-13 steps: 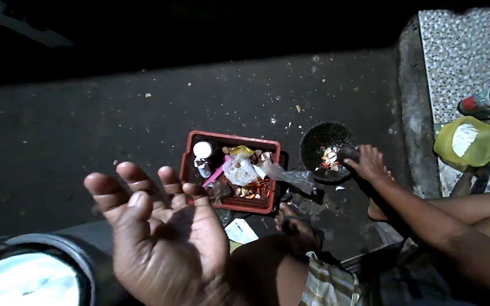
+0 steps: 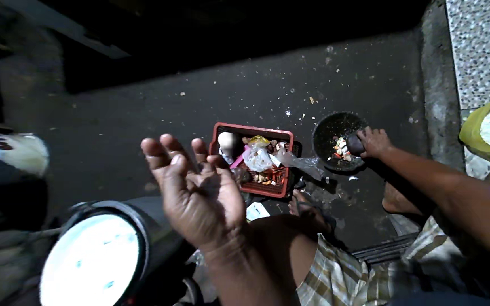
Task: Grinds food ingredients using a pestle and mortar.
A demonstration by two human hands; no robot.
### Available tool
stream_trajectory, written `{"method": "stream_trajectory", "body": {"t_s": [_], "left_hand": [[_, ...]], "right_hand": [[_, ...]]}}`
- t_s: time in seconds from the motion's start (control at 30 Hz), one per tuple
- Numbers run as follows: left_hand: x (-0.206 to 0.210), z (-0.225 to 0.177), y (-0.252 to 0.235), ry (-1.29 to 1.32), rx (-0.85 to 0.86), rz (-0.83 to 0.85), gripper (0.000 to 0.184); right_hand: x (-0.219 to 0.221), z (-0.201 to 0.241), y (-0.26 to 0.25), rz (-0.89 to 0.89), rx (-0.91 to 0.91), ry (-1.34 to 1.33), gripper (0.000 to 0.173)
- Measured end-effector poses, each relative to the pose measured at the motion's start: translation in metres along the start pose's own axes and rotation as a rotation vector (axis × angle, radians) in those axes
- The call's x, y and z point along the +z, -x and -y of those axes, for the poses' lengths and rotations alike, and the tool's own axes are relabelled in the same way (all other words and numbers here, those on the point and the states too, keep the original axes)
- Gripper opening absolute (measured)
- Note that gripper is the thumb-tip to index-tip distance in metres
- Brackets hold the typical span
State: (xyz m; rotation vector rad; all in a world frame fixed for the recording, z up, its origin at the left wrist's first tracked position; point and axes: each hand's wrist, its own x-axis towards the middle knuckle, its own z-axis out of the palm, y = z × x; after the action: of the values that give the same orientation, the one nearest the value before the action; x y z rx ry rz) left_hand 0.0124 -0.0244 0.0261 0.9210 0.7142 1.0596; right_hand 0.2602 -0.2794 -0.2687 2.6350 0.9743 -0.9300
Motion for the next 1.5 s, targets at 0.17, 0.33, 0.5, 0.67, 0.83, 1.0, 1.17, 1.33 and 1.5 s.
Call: {"method": "stream_trajectory", "body": {"t_s": [0.17,0.33,0.5,0.67,0.83,1.0,1.17,1.33,1.5], "left_hand": [[0.0,-0.007,0.015,-0.002,0.026,0.046,0.035],[-0.003,-0.007,0.02,-0.035,0.068,0.029,0.033],[0.0,-0.003,0.031,-0.001,0.057,0.029,0.031],[0.0,-0.004,0.065,-0.064,0.026,0.141,0.029],[0.021,-0.007,0.066,-0.088,0.009,0.229,0.03],[0.033,0.013,0.03,-0.115,0.035,0.354,0.032],[0.028,0.022,0.016,-0.127,-0.106,0.408,0.03],[0.016,0.018,-0.001,-0.121,-0.094,0.348,0.03],[0.012,0.013,-0.001,-0.101,-0.094,0.345,0.03]], "right_hand": [[0.009,0.0,0.036,0.019,0.29,-0.728,0.094],[0.032,-0.008,0.064,-0.019,0.351,-1.34,0.086],[0.02,-0.008,0.084,-0.011,0.308,-1.694,0.078],[0.0,-0.016,0.096,-0.087,0.224,-1.495,0.08],[-0.011,-0.001,0.093,-0.106,0.182,-1.053,0.079],[-0.03,0.034,0.081,-0.199,0.131,-0.744,0.079],[0.007,0.061,0.043,-0.175,0.144,-0.503,0.078],[0.04,0.072,0.017,-0.122,0.115,-0.407,0.078],[-0.013,0.062,-0.007,-0.018,0.115,-0.729,0.079]]}}
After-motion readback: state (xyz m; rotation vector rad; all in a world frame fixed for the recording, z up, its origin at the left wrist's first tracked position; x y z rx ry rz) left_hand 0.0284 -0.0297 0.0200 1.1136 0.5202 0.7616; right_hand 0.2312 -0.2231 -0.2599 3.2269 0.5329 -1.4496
